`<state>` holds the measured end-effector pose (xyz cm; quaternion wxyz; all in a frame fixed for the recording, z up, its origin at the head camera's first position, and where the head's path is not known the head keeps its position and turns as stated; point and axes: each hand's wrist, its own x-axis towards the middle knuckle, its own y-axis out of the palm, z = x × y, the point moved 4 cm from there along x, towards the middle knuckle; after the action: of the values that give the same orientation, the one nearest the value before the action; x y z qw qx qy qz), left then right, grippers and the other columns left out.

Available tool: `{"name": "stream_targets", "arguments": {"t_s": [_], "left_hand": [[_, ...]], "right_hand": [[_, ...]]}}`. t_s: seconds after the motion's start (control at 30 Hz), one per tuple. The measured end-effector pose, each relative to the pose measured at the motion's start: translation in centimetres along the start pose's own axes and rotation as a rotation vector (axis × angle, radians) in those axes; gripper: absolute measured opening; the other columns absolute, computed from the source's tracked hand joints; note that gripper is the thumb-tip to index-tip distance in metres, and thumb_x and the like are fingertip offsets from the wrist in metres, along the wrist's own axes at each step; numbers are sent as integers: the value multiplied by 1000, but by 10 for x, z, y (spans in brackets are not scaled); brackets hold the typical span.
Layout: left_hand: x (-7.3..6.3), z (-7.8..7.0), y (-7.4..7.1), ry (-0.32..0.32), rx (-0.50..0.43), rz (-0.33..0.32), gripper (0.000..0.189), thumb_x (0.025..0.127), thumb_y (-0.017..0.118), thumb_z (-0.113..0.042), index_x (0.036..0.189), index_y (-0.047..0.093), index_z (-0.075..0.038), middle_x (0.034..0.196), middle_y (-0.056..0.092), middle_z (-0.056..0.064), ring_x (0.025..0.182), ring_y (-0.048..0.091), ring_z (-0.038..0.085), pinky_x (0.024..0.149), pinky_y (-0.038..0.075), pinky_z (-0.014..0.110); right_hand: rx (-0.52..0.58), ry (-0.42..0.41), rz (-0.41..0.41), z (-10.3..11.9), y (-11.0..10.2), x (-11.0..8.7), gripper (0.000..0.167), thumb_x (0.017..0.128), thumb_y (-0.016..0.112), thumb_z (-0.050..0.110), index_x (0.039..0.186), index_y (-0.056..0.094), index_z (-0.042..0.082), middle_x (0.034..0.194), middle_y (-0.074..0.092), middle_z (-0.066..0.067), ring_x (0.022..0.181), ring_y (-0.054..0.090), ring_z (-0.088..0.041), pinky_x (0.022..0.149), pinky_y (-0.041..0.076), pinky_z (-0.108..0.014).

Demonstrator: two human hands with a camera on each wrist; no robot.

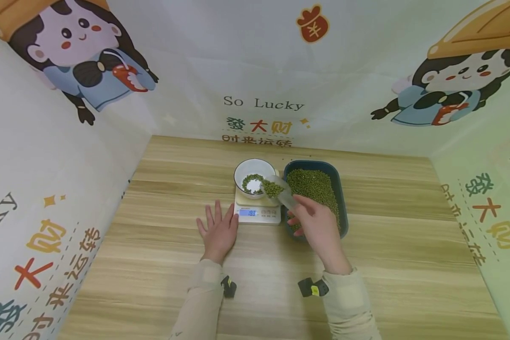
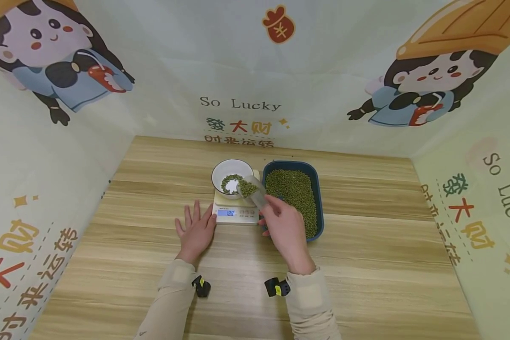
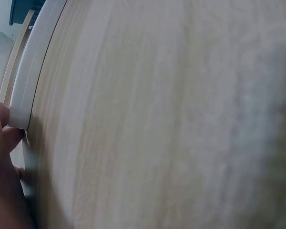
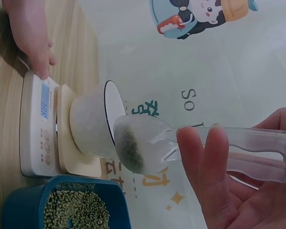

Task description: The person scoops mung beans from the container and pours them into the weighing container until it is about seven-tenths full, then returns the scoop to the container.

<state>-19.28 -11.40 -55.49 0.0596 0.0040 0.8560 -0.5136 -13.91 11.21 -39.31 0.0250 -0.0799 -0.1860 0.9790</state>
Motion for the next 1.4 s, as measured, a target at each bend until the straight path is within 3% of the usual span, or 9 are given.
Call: {"name": "stream_targets", "arguments": {"t_s": [0.7,1.4], "left_hand": [[1,0,0,2,11,2,49,95,19,-48,139,30,-31,150,-1,3,133,-14,30,98,-15,56],[2,1,3,-4,24,4,49,94,17,-49,139,28,-34,150,-3,2,133,-15,29,98,-16,56]], "right_hand": [[-59,-1,9,5,-1,1,37,90,43,28,124,52,17,90,66,-6,65,63,-20,52,51,-31],[-41,9,0,1,0,3,36,90,44,28,123,53,18,89,66,-6,67,64,-19,52,52,-32]]}}
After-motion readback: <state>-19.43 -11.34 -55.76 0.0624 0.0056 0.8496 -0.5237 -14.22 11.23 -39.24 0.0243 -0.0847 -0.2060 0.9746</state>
